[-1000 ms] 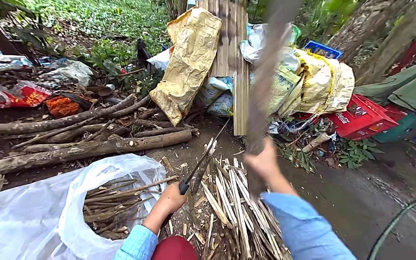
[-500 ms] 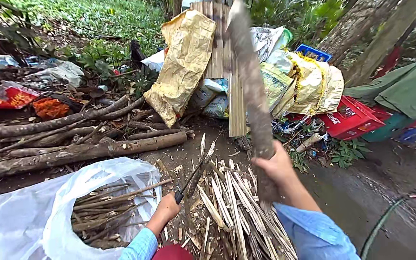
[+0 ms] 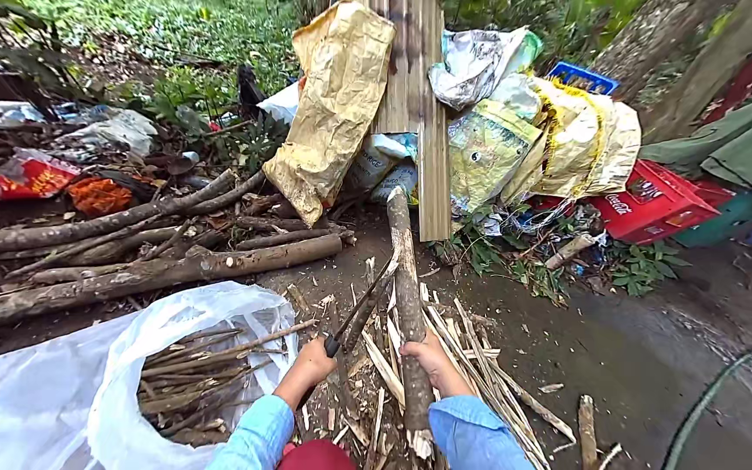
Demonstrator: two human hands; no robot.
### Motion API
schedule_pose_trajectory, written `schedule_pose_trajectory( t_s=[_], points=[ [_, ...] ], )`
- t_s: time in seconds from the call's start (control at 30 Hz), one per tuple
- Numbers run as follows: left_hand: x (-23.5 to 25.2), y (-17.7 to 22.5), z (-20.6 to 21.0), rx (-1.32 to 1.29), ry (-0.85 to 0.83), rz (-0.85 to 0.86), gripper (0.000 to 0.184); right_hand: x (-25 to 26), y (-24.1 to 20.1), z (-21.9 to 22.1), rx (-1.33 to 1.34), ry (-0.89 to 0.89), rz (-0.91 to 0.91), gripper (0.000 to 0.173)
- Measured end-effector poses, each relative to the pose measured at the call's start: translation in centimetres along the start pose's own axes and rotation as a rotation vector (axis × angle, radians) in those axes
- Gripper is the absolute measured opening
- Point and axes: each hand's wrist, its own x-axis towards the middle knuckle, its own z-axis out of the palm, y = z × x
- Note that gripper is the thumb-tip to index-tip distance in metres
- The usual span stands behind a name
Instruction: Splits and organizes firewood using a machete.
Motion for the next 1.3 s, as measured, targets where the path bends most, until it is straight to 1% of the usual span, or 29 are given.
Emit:
schedule_pose_trajectory(
  t_s=[0.03, 0.1, 0.17, 0.23, 0.3, 0.37, 0.4, 0.43, 0.47, 0.5, 0.57, 0.6, 0.63, 0.7, 0.73, 0.77, 0.8, 0.83, 0.87, 0.93, 1.0, 1.07, 1.1, 1.13, 1.17, 1.2, 1.23, 1.27, 1.3],
  points=[
    [0.3, 0.0, 0.5, -0.001, -0.002, 0.0, 0.045, -0.5, -0.3, 0.1, 0.06, 0.01, -0.007, 0.068],
    [0.5, -0.3, 1.2, -0.01, -0.011, 0.001, 0.043, -1.4, -1.8, -0.8, -0.03, 0.062, -0.07, 0.067],
    [0.4, -0.7, 1.2, -0.029, -0.012, 0.003, 0.044, -2.4, -4.5, -2.6, -0.209, 0.147, -0.218, 0.072],
    [0.5, -1.1, 1.2, -0.052, -0.006, 0.002, 0.044, -3.2, -8.0, -4.4, -0.319, 0.265, -0.397, 0.078],
    [0.7, -1.4, 1.1, -0.069, -0.006, 0.001, 0.045, -4.1, -11.1, -5.3, -0.345, 0.394, -0.548, 0.083],
    [1.0, -1.7, 1.1, -0.086, -0.002, 0.003, 0.044, -4.1, -12.4, -5.2, -0.345, 0.488, -0.627, 0.086],
    [1.1, -1.9, 1.1, -0.092, 0.0, 0.004, 0.043, -3.7, -12.0, -4.9, -0.357, 0.509, -0.626, 0.085],
    [1.2, -2.0, 1.2, -0.093, -0.001, 0.004, 0.042, -3.2, -11.0, -4.5, -0.401, 0.512, -0.577, 0.084],
    [1.2, -2.1, 1.2, -0.099, 0.0, 0.005, 0.042, -2.4, -9.4, -4.2, -0.497, 0.493, -0.477, 0.082],
    [1.2, -2.2, 1.3, -0.109, 0.0, 0.005, 0.041, -1.7, -7.6, -3.8, -0.644, 0.442, -0.32, 0.08],
    [0.7, -1.9, 1.4, -0.186, -0.021, 0.017, 0.04, 0.0, -4.4, -3.0, -0.946, 0.25, 0.021, 0.079],
    [0.4, -1.4, 1.3, -0.266, -0.056, 0.04, 0.036, 0.8, -3.2, -2.7, -0.989, 0.185, 0.098, 0.078],
    [0.3, -0.6, 1.2, -0.31, -0.084, 0.043, 0.036, 1.4, -2.1, -2.6, -0.886, 0.14, 0.1, 0.079],
    [0.3, -0.2, 1.7, -0.267, -0.081, 0.01, 0.042, 1.3, 0.6, -1.8, -0.364, 0.082, 0.006, 0.079],
    [0.7, -0.3, 1.9, -0.247, -0.069, 0.009, 0.044, 0.7, 1.4, -1.0, -0.122, 0.07, -0.015, 0.075],
    [1.2, -0.5, 2.1, -0.248, -0.06, 0.015, 0.044, 0.1, 2.3, -0.2, 0.052, 0.086, -0.022, 0.07],
    [1.5, -0.9, 2.5, -0.264, -0.058, 0.02, 0.043, -0.6, 3.5, 0.6, 0.152, 0.127, -0.014, 0.069],
    [1.7, -1.4, 2.9, -0.286, -0.06, 0.022, 0.043, -1.2, 5.2, 1.2, 0.188, 0.178, 0.007, 0.071],
    [1.7, -1.8, 3.3, -0.312, -0.059, 0.02, 0.041, -1.6, 7.2, 1.6, 0.174, 0.231, 0.032, 0.075],
    [1.7, -2.3, 3.9, -0.354, -0.056, 0.01, 0.041, -2.1, 11.6, 1.6, 0.024, 0.312, 0.101, 0.077],
    [1.7, -2.6, 4.4, -0.399, -0.056, 0.023, 0.041, -2.4, 15.1, 1.1, -0.182, 0.336, 0.219, 0.077],
    [1.8, -3.1, 5.3, -0.447, -0.054, 0.064, 0.04, -2.9, 17.0, 0.8, -0.411, 0.319, 0.342, 0.074],
    [1.9, -3.4, 5.9, -0.465, -0.056, 0.085, 0.04, -3.2, 16.8, 1.0, -0.533, 0.294, 0.372, 0.075],
    [1.9, -3.5, 6.5, -0.476, -0.057, 0.103, 0.041, -3.2, 15.9, 1.5, -0.626, 0.262, 0.361, 0.075],
    [1.8, -3.5, 7.0, -0.479, -0.057, 0.117, 0.043, -3.0, 14.8, 2.4, -0.669, 0.229, 0.295, 0.074],
    [1.8, -3.6, 7.5, -0.472, -0.057, 0.131, 0.045, -2.8, 13.6, 3.4, -0.641, 0.172, 0.197, 0.073],
    [1.8, -3.7, 8.0, -0.463, -0.057, 0.142, 0.047, -2.6, 12.4, 4.6, -0.555, 0.081, 0.1, 0.072],
    [1.8, -3.7, 8.5, -0.455, -0.053, 0.158, 0.048, -2.8, 11.0, 6.0, -0.392, -0.034, 0.025, 0.07],
    [1.8, -3.7, 8.8, -0.443, -0.05, 0.181, 0.049, -3.1, 9.7, 7.5, -0.243, -0.144, -0.006, 0.069]
  ],
)
